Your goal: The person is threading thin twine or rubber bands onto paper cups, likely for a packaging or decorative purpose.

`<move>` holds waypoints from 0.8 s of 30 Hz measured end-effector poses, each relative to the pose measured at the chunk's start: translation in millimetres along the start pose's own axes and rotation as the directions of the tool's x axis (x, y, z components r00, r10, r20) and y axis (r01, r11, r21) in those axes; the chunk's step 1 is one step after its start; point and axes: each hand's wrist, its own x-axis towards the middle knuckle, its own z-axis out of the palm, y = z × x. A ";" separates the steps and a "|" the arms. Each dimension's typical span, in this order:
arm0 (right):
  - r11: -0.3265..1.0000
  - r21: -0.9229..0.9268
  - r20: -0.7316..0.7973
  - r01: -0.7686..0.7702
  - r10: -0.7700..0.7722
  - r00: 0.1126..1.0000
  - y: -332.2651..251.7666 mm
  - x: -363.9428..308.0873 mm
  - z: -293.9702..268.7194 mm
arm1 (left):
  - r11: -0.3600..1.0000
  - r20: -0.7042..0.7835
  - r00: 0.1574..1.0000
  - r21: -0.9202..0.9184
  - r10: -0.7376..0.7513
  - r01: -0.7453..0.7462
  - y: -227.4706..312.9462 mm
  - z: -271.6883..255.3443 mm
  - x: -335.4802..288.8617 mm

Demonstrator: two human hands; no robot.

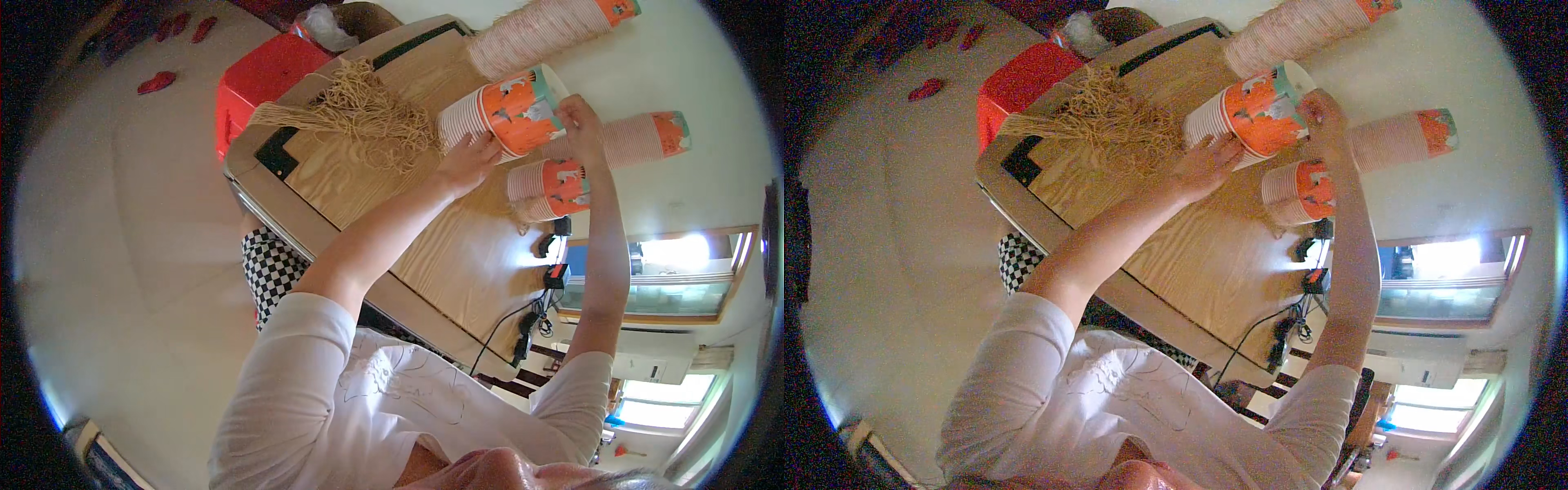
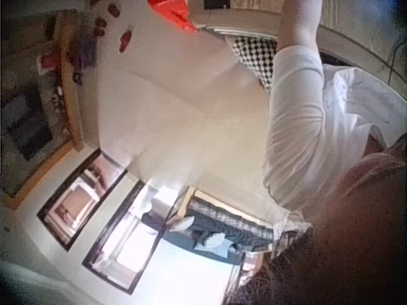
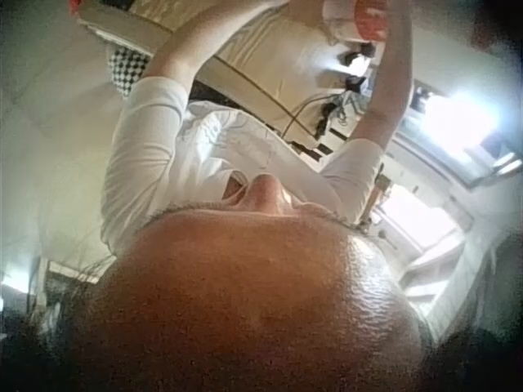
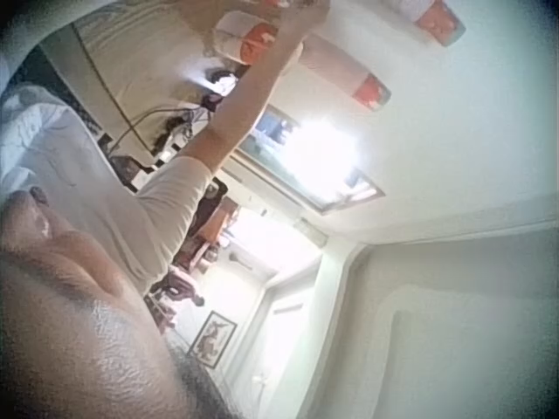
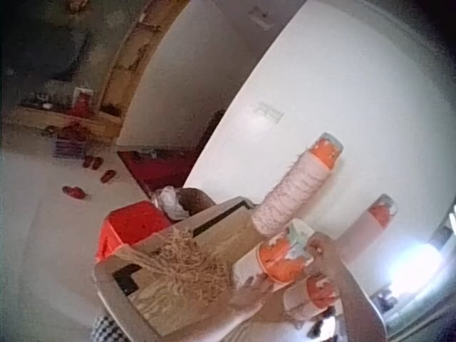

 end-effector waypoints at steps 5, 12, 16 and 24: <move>0.999 0.020 -0.015 -0.046 0.046 0.999 1.1 -3.1 -14.8 | 0.991 0.221 0.975 -0.133 0.016 0.014 3.6 -11.9 9.1; 0.994 0.100 -0.451 -0.043 0.084 0.888 8.8 -7.6 -119.4 | 0.979 0.125 0.983 -0.132 -0.137 0.153 4.0 -8.9 8.4; 0.954 0.176 -0.571 -0.241 0.298 0.765 -54.6 -77.9 -151.3 | 0.853 -0.003 0.950 -0.442 -0.312 0.279 4.0 -50.7 -5.7; -0.184 0.972 0.225 -0.146 0.556 0.800 -85.5 -223.4 48.3 | -0.052 0.366 0.787 -0.918 -0.496 0.394 54.6 -167.1 -64.5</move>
